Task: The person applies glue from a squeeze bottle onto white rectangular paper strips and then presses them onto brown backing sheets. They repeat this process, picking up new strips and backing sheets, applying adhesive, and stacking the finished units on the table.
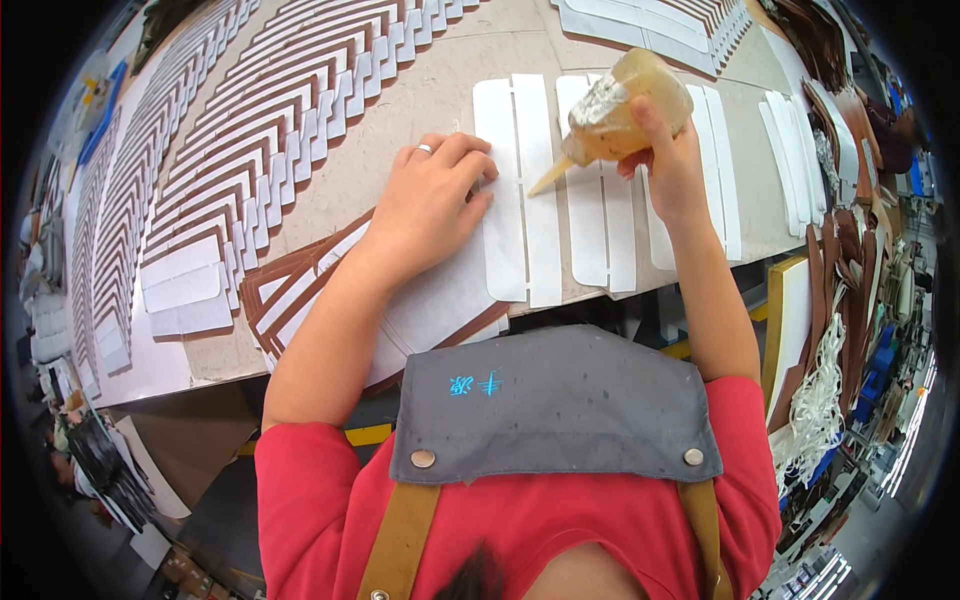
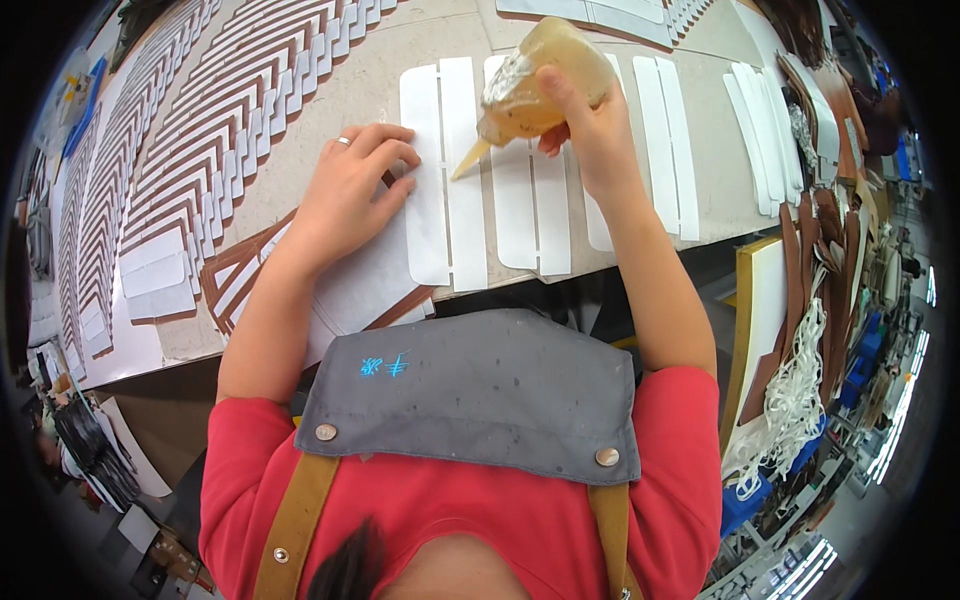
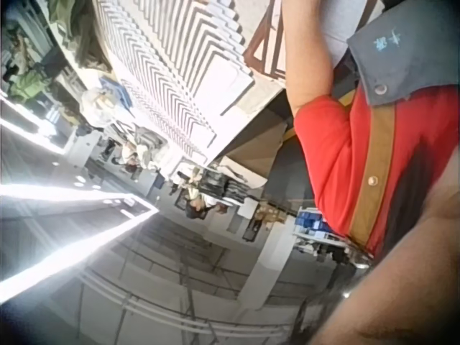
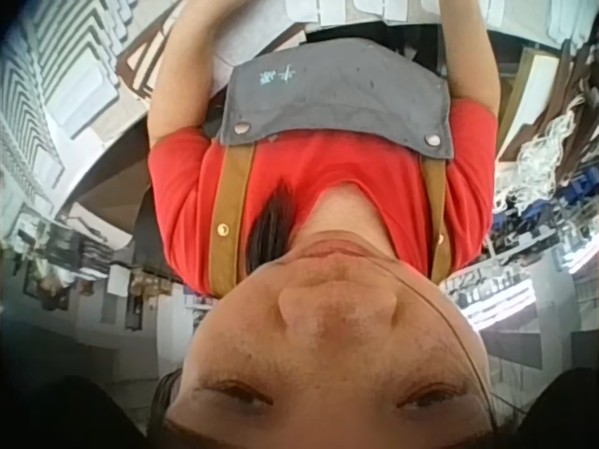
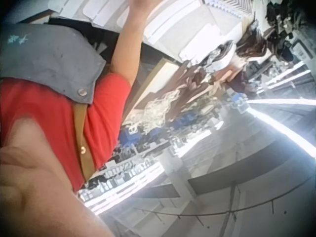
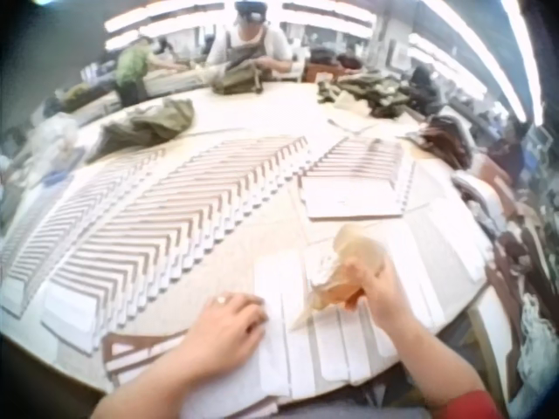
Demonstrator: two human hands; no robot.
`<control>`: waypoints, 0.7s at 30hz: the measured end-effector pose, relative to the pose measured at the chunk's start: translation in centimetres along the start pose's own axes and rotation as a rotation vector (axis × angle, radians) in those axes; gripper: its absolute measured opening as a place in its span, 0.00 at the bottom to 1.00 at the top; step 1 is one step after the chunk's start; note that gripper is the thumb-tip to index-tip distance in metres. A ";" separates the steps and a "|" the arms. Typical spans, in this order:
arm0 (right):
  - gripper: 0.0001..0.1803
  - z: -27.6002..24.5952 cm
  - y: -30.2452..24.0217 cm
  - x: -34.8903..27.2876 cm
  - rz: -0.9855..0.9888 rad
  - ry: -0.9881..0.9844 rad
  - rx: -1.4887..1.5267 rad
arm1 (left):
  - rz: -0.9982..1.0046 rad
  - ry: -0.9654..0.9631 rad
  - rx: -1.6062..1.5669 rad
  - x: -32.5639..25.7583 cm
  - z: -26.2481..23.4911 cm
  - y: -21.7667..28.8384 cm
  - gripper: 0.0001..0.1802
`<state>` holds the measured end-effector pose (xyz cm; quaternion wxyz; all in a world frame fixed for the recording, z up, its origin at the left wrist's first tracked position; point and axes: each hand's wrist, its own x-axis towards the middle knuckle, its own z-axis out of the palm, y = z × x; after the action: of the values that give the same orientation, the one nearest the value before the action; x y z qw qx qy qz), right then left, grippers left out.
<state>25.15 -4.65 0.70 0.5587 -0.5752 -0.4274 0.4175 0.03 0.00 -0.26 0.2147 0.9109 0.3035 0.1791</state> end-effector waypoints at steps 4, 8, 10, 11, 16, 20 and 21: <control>0.30 0.2 -0.2 -3.4 0.057 -0.042 0.061 | 0.014 0.011 0.013 0.0 0.2 -0.2 0.09; 0.34 -0.2 -0.6 -6.1 0.031 -0.169 0.043 | 0.030 0.024 0.016 -0.1 0.2 -0.3 0.09; 0.36 0.2 -1.0 -7.0 -0.179 -0.218 0.000 | 0.030 0.014 0.014 0.0 0.2 -0.3 0.09; 0.42 0.0 -1.4 -7.2 -0.213 -0.248 -0.047 | 0.030 0.010 0.014 0.0 0.2 -0.4 0.09; 0.50 -0.2 -2.6 -7.5 -0.440 -0.439 -0.196 | 0.024 0.012 0.016 -0.1 0.3 -0.4 0.08; 0.48 -1.2 -3.8 -7.1 -0.326 -0.435 -0.155 | 0.014 -0.001 0.034 -0.1 0.2 -0.3 0.08; 0.48 -1.6 -3.9 -6.8 -0.278 -0.416 -0.115 | 0.020 -0.002 0.040 0.0 0.2 -0.3 0.08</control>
<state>24.67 -11.54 4.66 0.4771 -0.4437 -0.6312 0.4209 -0.05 0.12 -0.53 0.1950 0.9181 0.2978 0.1743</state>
